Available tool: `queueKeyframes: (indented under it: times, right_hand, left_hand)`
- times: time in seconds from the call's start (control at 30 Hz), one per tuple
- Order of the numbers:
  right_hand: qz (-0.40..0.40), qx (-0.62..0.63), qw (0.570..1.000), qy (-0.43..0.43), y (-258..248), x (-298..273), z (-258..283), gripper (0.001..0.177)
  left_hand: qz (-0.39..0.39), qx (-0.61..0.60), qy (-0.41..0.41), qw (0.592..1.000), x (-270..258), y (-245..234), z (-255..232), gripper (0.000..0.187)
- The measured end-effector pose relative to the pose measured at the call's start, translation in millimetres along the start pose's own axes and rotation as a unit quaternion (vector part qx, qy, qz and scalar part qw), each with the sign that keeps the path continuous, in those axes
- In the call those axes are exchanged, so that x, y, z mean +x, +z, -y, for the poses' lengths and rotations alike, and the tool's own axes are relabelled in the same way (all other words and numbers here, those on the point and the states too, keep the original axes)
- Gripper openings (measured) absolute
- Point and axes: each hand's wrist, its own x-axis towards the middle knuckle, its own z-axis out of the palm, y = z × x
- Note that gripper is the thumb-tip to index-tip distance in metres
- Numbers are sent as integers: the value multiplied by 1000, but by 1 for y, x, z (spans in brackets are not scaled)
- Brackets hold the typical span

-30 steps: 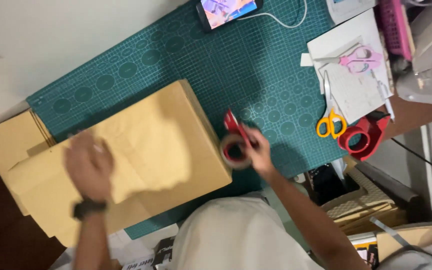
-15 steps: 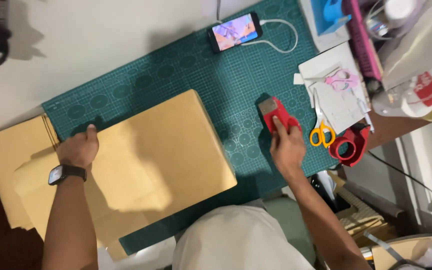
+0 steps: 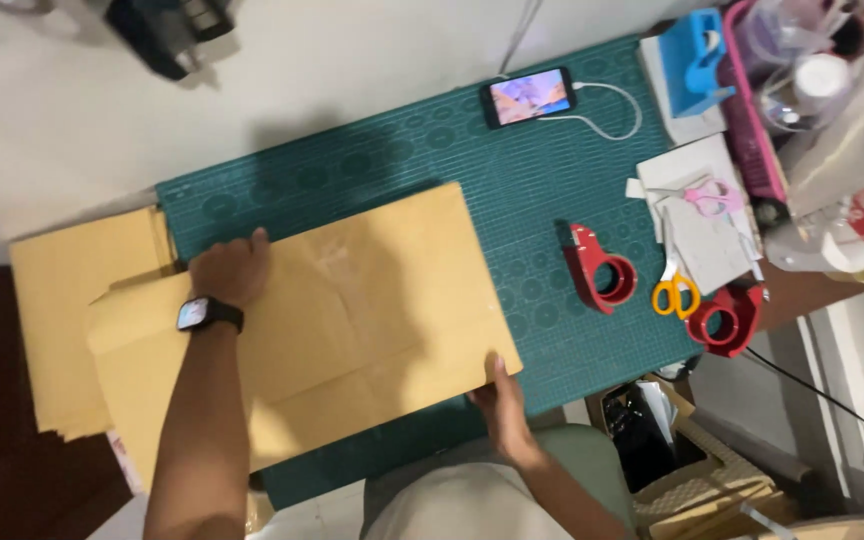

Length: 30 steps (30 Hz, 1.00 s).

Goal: The person seals a large yellow envelope by folding the flap and applying clear tape using a handheld tape dispenser, then writes on the front of the envelope with a marker.

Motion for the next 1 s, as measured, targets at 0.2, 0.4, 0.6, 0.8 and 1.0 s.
queueKeyframes:
  times: [0.2, 0.4, 0.6, 0.8, 1.0]
  right_hand:
    - [-45, -167, 984, -47, 43, 8, 57, 50]
    - [8, -405, 894, -192, 111, 135, 144, 39]
    - [150, -590, 731, -307, 295, 158, 158, 65]
    - [244, -687, 638, -248, 297, 69, 149, 50]
    - [126, -520, 668, -517, 76, 21, 139, 40]
  left_hand:
    - [9, -3, -20, 1000, -12, 18, 24, 84]
    - [-214, -31, -72, 974, -98, 148, 96, 65]
    - [-38, -183, -292, 938, -252, 225, 4, 76]
    - [-207, -680, -191, 677, -325, 235, -69, 55]
    - [-384, -341, 141, 846, -255, 129, -58, 43]
